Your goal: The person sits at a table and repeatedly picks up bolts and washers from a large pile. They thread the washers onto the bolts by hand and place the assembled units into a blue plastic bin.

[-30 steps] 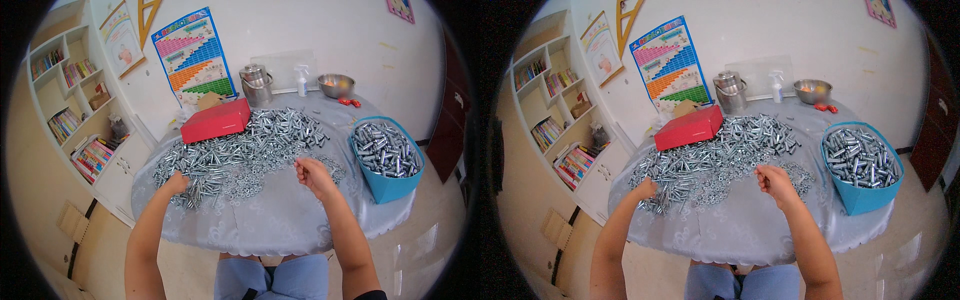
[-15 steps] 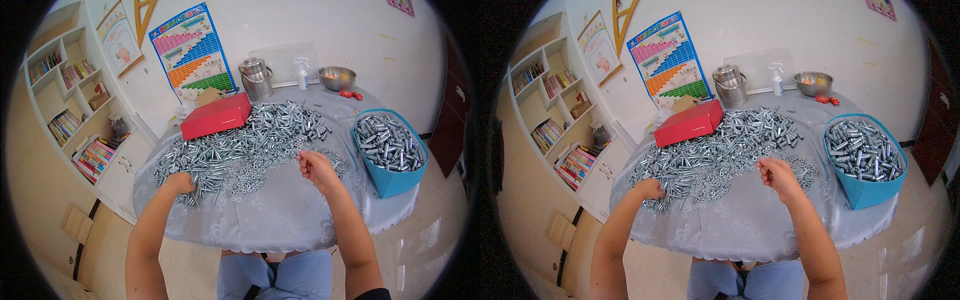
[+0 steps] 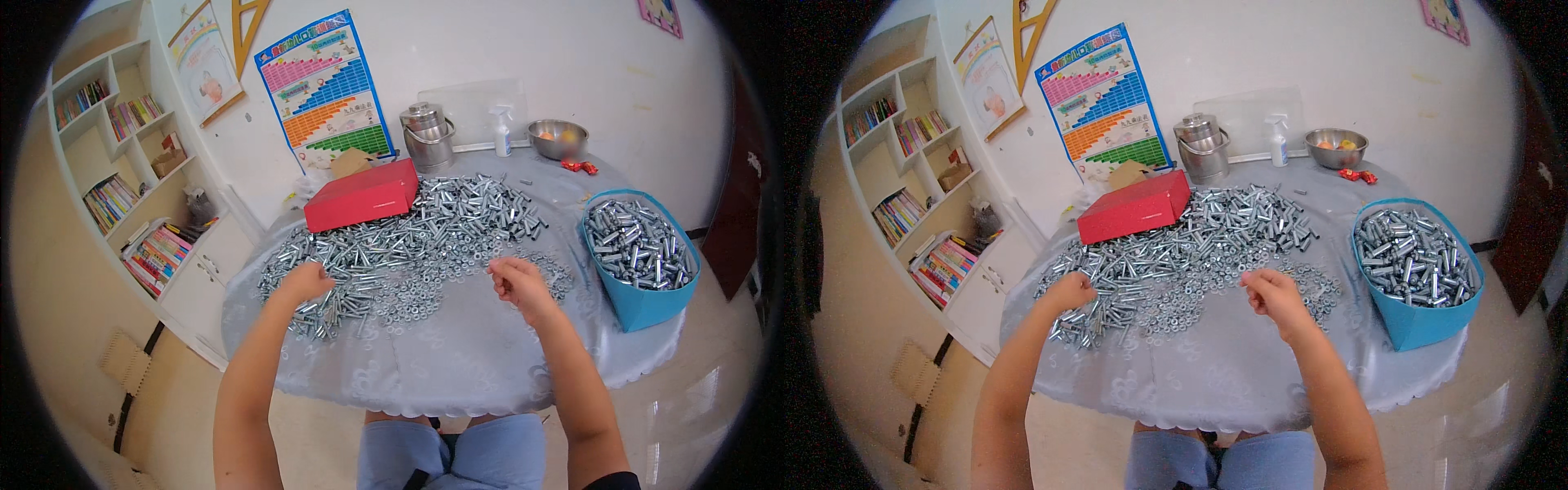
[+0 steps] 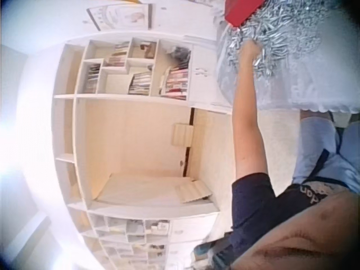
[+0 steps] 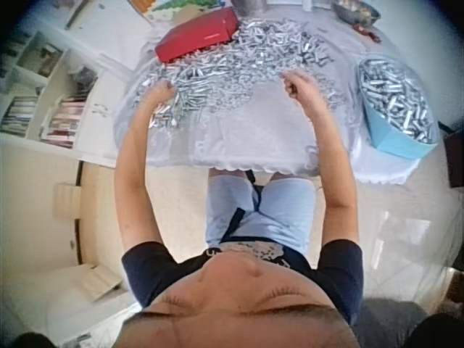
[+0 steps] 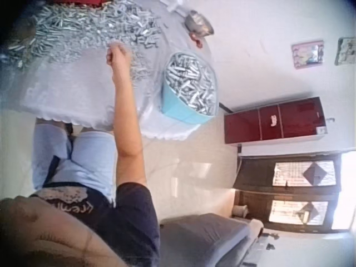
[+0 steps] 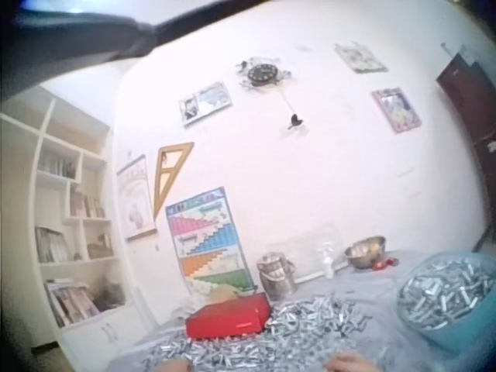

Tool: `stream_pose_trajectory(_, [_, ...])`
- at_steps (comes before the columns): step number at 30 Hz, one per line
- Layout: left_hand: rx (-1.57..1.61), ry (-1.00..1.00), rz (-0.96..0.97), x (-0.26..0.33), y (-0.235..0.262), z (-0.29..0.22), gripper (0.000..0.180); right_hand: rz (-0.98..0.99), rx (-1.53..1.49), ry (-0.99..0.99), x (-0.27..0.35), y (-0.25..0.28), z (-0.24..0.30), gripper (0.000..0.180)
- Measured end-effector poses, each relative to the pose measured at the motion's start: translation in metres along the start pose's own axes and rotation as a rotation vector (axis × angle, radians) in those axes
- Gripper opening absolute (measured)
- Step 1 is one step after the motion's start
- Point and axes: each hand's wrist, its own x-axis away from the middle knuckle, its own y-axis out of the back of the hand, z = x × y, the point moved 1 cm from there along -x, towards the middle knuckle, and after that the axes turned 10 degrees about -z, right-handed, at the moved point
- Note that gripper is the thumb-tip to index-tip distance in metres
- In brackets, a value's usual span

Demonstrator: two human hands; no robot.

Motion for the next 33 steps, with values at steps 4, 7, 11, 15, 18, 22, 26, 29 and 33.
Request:
stream_pose_trajectory(4, [0.693,-0.069,-0.173,-0.012,-0.017,-0.058,0.024,0.062,0.236,0.345,-0.001,-0.008,-0.009,0.027])
stream_pose_trajectory(7, [1.237,0.020,-0.242,0.007,-0.042,-0.139,0.016,0.044,0.387,0.534,0.007,-0.020,-0.015,0.042])
stream_pose_trajectory(11, [1.833,0.206,0.043,0.037,-0.068,-0.214,0.016,0.093,0.290,0.525,0.011,-0.025,-0.016,0.056])
stream_pose_trajectory(15, [1.880,0.358,0.172,0.056,-0.073,-0.241,0.018,0.045,0.509,0.772,-0.004,-0.016,-0.026,0.038])
stream_pose_trajectory(18, [1.933,0.201,0.247,0.056,-0.076,-0.238,0.019,-0.098,0.529,0.772,0.004,-0.023,-0.017,0.028])
stream_pose_trajectory(22, [1.877,0.176,0.263,0.060,-0.074,-0.235,0.014,-0.074,0.459,0.750,0.007,-0.027,-0.017,0.023])
stream_pose_trajectory(26, [1.808,-0.003,0.036,0.053,-0.087,-0.236,0.021,-0.207,0.227,0.664,-0.008,-0.013,-0.025,0.015])
stream_pose_trajectory(29, [1.381,-0.315,-0.370,0.051,-0.104,-0.230,0.036,-0.253,0.119,0.632,-0.010,-0.010,-0.017,0.016])
stream_pose_trajectory(33, [1.199,-0.432,-0.231,0.061,-0.097,-0.236,0.045,-0.259,0.142,0.636,-0.013,-0.003,-0.016,0.019])
